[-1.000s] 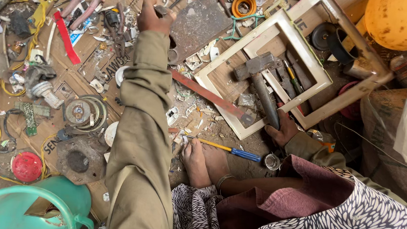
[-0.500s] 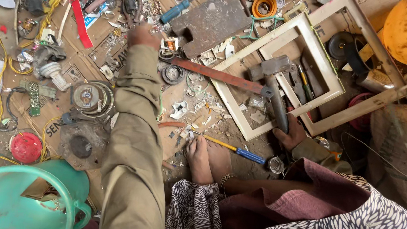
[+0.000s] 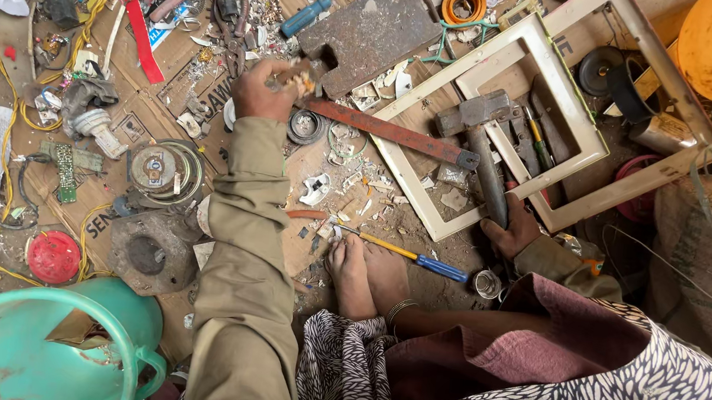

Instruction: The person uses a screwdriver to pry apart a small white plastic component with copper windings, then switches to a hammer to break it further. The person continues to strike the component repeatedly on a metal plate to separate its parts.

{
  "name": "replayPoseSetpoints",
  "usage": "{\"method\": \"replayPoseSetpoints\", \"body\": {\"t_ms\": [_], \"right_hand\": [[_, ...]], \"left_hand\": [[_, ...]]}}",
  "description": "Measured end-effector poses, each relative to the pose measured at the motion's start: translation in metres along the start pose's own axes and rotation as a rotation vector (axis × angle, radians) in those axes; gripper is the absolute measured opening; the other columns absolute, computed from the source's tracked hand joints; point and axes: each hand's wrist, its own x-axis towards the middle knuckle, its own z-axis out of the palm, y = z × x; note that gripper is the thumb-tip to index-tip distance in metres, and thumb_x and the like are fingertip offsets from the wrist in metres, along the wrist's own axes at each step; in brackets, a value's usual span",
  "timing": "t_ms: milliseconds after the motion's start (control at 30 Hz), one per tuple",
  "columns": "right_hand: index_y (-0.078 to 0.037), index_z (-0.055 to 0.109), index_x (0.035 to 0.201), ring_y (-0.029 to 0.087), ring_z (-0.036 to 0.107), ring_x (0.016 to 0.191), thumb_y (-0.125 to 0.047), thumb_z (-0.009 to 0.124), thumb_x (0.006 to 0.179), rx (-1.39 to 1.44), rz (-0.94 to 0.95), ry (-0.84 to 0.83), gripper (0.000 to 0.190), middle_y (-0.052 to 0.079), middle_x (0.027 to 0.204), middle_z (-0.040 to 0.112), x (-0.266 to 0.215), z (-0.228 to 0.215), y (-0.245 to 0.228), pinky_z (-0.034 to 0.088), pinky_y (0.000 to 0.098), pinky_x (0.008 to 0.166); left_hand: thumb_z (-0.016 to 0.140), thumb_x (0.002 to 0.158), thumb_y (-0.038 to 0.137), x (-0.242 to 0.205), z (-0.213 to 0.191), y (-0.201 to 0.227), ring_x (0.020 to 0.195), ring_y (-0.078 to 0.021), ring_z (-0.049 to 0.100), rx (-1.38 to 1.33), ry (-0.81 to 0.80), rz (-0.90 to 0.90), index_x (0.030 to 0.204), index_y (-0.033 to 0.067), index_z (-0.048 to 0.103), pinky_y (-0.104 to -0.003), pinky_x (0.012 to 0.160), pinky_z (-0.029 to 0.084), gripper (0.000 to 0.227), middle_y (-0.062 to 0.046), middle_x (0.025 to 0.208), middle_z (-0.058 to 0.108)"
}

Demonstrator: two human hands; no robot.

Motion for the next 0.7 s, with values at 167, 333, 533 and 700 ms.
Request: {"method": "replayPoseSetpoints", "body": {"t_ms": [167,333,533,700], "right_hand": [[0.002,0.042,0.141,0.026,0.069,0.061,-0.028,0.068,0.088,0.048,-0.128,0.013,0.066,0.018,0.083,0.07,0.003,-0.002,0.002,0.055,0.0406,0.057],[0.003,0.042,0.138,0.024,0.069,0.063,-0.026,0.07,0.088,0.008,-0.119,0.051,0.064,0.017,0.082,0.068,0.001,-0.001,0.001,0.055,0.0388,0.058],[0.001,0.044,0.136,0.025,0.068,0.059,-0.026,0.069,0.088,0.037,-0.064,0.013,0.06,0.017,0.076,0.068,-0.005,-0.002,-0.009,0.055,0.0397,0.056],[0.003,0.039,0.14,0.023,0.068,0.058,-0.024,0.07,0.087,0.022,-0.11,0.049,0.068,0.016,0.077,0.068,-0.003,-0.002,-0.008,0.055,0.039,0.055]], "left_hand": [[0.085,0.072,0.005,0.04,0.027,0.024,0.094,-0.0264,0.076,-0.104,0.076,0.207,0.106,0.014,0.075,-0.037,0.083,0.059,0.037,-0.009,0.105,0.078],[0.078,0.08,0.003,0.061,0.063,0.018,0.094,-0.029,0.076,0.133,0.003,0.058,0.104,0.0214,0.078,-0.039,0.083,0.06,0.03,-0.008,0.101,0.079],[0.091,0.072,0.008,0.053,0.062,0.002,0.106,-0.0332,0.072,0.034,-0.05,0.232,0.118,0.0159,0.068,-0.041,0.089,0.057,0.052,-0.012,0.115,0.075],[0.093,0.068,0.003,0.026,0.069,-0.001,0.123,-0.0374,0.064,-0.124,0.153,0.198,0.15,0.0168,0.046,-0.041,0.099,0.055,0.096,-0.02,0.134,0.064]]}}
